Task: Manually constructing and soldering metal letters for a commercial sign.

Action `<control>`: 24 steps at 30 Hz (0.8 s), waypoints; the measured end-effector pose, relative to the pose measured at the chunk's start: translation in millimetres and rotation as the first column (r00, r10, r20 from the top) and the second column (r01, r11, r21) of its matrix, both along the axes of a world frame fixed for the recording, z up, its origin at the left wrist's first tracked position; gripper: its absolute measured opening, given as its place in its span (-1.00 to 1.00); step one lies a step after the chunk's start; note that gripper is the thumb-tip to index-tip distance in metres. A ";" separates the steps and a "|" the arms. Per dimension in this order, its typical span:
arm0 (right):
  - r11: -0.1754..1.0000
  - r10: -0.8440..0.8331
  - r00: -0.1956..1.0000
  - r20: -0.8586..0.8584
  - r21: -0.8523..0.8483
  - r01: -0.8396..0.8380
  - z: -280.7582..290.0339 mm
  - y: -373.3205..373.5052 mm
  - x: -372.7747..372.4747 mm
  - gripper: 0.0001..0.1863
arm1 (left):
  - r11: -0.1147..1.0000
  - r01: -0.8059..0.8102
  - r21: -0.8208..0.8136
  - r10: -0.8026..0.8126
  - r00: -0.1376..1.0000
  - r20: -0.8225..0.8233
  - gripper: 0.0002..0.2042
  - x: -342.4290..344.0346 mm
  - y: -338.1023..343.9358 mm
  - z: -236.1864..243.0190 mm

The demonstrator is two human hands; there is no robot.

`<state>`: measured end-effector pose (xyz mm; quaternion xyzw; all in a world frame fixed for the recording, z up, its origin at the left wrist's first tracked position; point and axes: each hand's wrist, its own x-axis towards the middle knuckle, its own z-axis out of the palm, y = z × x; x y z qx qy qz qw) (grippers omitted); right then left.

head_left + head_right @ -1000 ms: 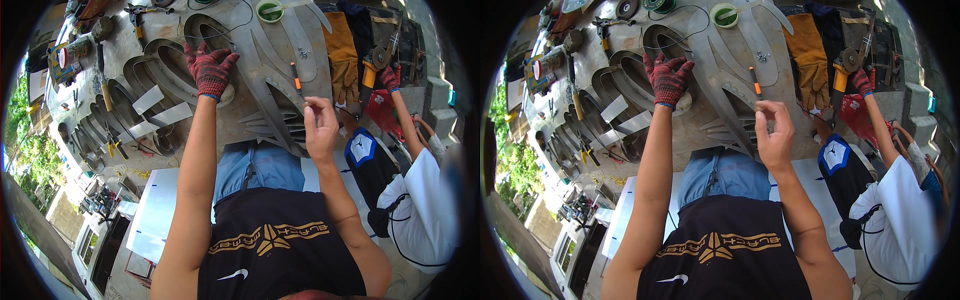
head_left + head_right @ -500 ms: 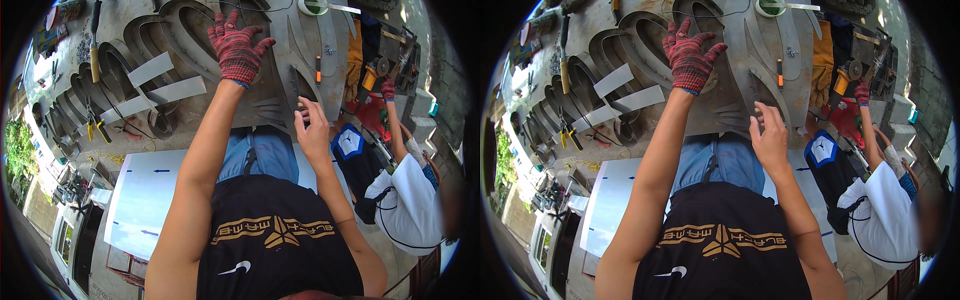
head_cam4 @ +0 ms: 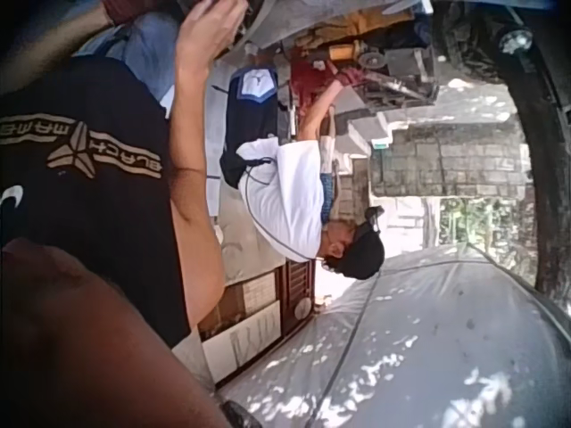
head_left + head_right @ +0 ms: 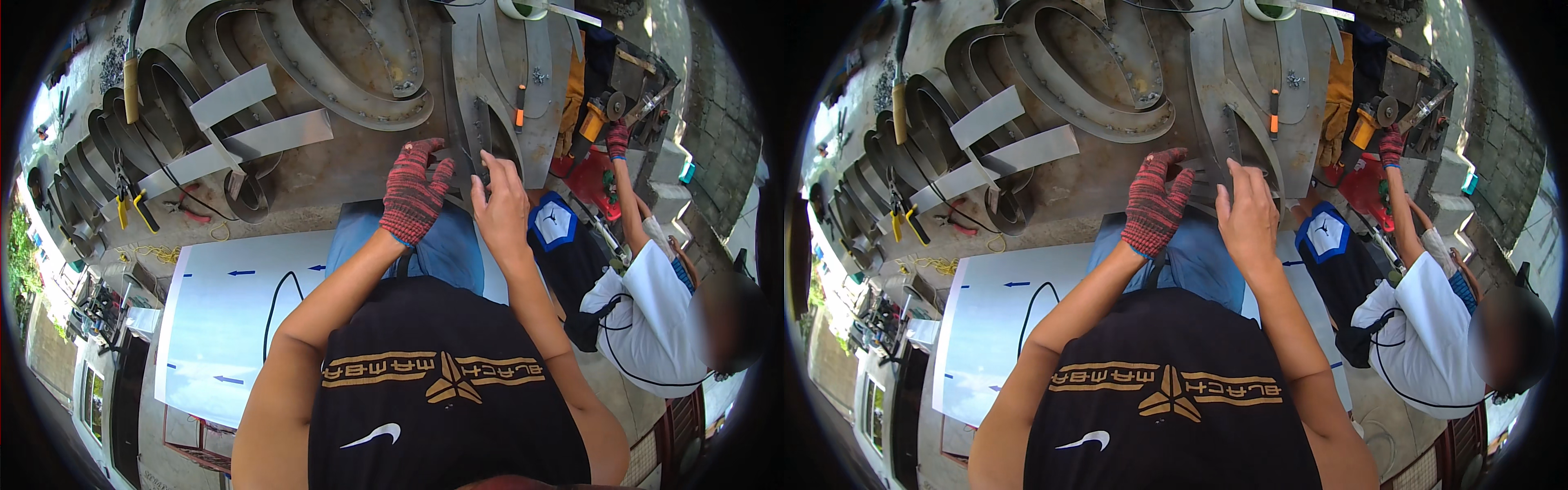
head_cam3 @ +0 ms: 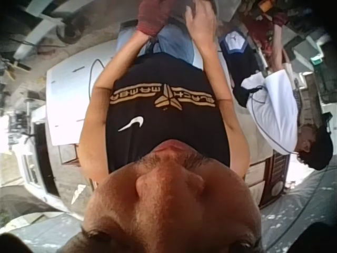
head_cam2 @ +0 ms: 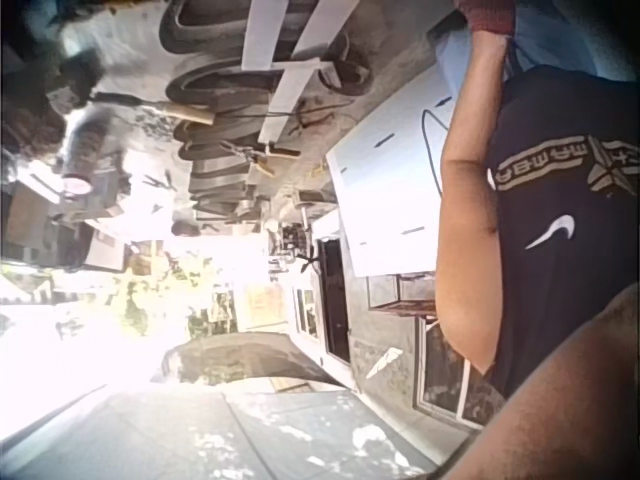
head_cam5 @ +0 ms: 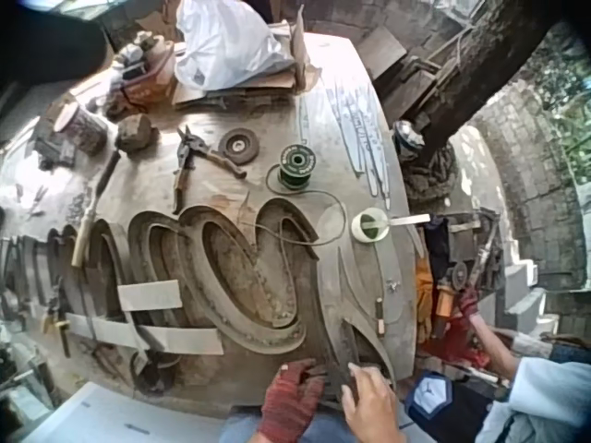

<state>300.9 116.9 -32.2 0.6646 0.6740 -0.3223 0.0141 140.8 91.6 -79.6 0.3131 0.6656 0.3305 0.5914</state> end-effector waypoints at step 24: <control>0.934 0.346 0.937 0.054 0.077 -0.349 -33.3 -5.4 20.3 -0.62 | 0.982 -0.167 0.088 0.186 0.929 -0.319 -0.56 58.7 24.3 -51.4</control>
